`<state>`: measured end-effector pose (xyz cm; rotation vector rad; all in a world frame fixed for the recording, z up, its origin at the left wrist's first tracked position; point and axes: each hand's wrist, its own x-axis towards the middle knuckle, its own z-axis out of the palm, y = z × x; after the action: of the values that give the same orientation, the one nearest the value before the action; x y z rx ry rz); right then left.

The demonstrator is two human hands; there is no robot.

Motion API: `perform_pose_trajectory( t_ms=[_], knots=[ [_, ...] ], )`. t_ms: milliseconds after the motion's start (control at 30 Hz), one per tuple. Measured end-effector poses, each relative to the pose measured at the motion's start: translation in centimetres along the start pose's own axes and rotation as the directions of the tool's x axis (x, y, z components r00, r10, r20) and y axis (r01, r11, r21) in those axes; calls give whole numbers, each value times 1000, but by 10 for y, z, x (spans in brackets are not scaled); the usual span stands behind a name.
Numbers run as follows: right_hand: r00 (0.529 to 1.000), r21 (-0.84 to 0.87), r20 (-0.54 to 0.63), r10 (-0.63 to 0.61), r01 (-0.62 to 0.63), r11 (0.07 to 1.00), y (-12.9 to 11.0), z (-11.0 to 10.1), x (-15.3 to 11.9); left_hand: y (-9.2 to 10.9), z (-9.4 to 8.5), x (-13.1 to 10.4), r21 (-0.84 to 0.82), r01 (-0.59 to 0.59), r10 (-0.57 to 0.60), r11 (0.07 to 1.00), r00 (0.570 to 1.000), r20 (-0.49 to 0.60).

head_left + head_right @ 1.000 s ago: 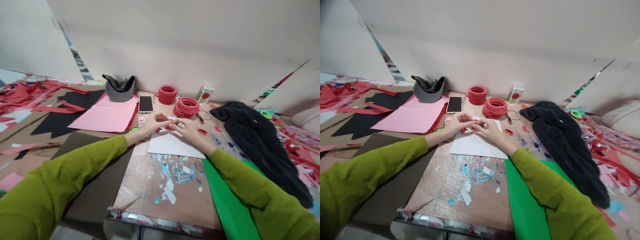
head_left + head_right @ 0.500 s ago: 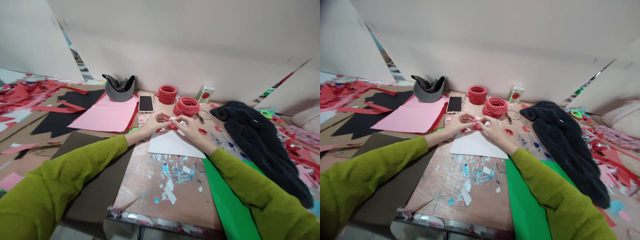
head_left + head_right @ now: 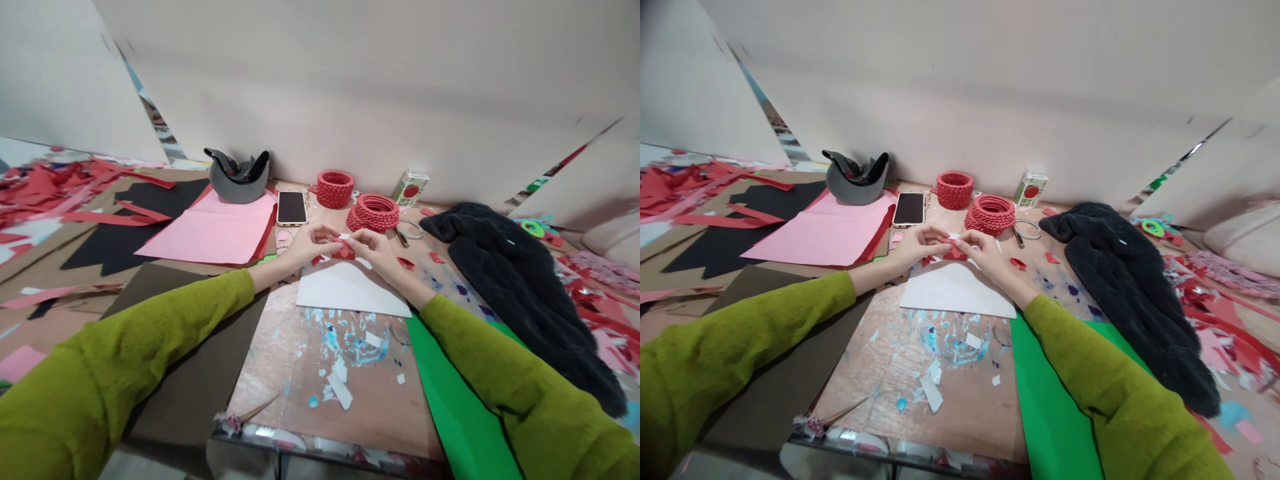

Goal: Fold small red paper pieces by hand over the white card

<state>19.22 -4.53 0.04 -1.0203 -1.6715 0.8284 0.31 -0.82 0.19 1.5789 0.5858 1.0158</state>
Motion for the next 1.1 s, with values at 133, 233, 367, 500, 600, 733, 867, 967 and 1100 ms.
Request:
perform_pose_trajectory(
  t_ms=[133,233,367,500,600,733,867,967,1100],
  knots=[
    [1000,-18,8,-8,8,1000,0,0,0,-2,-1,1,6,5,-5,1000,1000,-1],
    [1000,-52,4,-5,5,999,1,0,1,-3,-2,1,9,20,-20,1000,1000,4],
    [1000,-84,13,19,-18,996,-3,1,2,-3,-2,1,15,8,-8,1000,1000,24],
    [1000,-103,9,7,-6,995,-8,3,2,-1,-2,0,39,29,-30,999,999,29],
    [1000,-141,17,-7,10,990,-11,4,2,2,-1,-1,49,45,-47,998,998,38],
    [1000,-141,18,-1,3,990,-11,5,2,2,-1,-1,48,33,-35,998,999,35],
    [1000,-84,8,13,-12,996,-10,4,2,-2,-2,1,14,7,-7,1000,1000,-4],
    [1000,-85,2,5,-5,996,-9,4,2,-4,-3,2,-1,11,-11,1000,1000,-9],
    [1000,-116,-11,-5,4,993,-9,4,2,-4,-3,2,-11,17,-17,1000,1000,-12]
  ],
)
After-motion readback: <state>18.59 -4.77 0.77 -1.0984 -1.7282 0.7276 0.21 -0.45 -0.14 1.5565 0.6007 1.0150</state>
